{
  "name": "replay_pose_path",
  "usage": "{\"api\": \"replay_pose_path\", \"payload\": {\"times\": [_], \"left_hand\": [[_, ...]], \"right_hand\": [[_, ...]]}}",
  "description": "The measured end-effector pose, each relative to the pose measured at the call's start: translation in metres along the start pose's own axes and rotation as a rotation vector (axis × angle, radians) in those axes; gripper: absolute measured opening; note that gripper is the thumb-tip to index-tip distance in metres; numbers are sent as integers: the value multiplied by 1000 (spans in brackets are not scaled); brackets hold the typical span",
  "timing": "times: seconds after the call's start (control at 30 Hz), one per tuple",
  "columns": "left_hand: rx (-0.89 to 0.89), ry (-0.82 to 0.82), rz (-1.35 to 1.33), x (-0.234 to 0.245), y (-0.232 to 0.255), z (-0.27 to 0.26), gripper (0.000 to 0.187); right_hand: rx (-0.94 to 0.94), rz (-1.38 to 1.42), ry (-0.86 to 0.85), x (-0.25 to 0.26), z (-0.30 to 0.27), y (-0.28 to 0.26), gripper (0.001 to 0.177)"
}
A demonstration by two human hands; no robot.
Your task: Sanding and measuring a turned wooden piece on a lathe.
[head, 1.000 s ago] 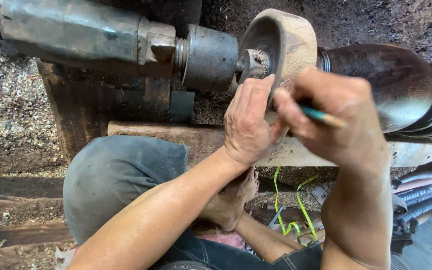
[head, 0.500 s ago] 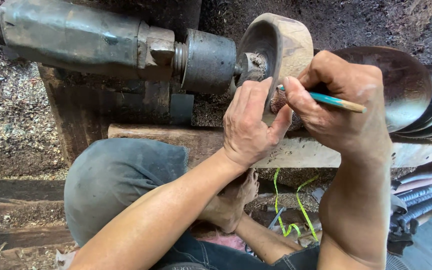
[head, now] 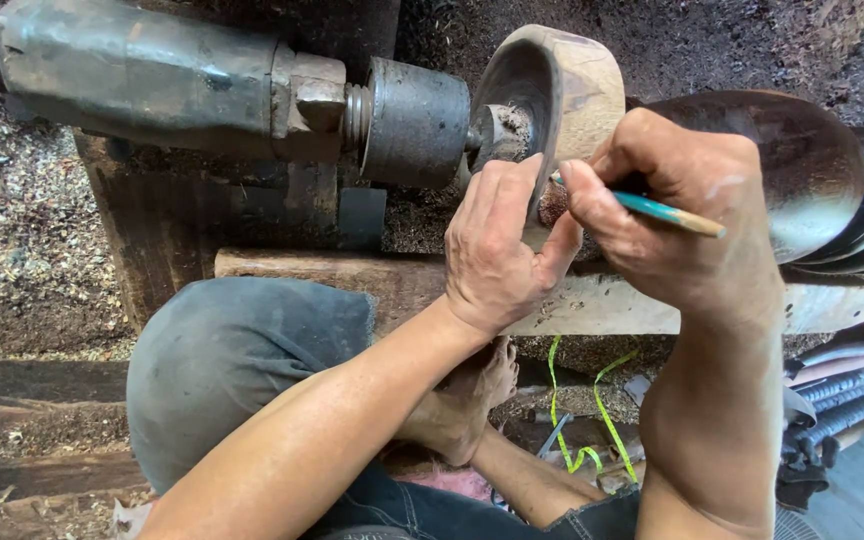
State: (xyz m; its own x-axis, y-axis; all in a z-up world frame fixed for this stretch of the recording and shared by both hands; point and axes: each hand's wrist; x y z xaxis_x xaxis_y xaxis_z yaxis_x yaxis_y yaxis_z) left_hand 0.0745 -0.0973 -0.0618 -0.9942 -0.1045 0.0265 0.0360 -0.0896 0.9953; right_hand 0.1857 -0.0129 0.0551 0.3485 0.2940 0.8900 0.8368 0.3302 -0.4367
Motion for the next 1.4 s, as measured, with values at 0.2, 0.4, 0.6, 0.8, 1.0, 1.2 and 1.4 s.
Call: {"api": "replay_pose_path", "payload": {"times": [0.2,0.4,0.6,0.8,1.0,1.2,1.4], "left_hand": [[0,-3,2,0,0,1,51],[9,8,-12,1,7,5,49],[-8,9,4,-1,4,5,50],[10,16,9,-2,5,5,49],[-11,17,1,-1,5,6,48],[20,5,-8,-1,5,6,48],[48,-2,-31,1,8,8,47]], "right_hand": [[-6,-20,10,-2,-3,10,31],[-99,-6,3,6,-1,17,30],[-50,-81,31,4,-2,19,33],[-111,31,29,4,-3,20,33],[-104,-41,44,6,-10,33,31],[-110,43,43,2,-8,26,32],[-80,57,79,5,-10,47,31]]}}
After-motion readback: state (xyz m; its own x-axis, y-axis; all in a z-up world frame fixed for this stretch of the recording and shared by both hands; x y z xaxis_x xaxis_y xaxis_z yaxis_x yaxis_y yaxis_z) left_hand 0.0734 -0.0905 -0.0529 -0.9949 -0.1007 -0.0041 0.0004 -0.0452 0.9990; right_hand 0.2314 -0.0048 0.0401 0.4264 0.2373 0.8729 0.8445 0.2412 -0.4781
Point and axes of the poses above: each hand's wrist, its own z-axis towards the middle knuckle, its own x-axis out of the back of the hand, y = z × x, and after that the axes turned 12 degrees about -z, right-handed
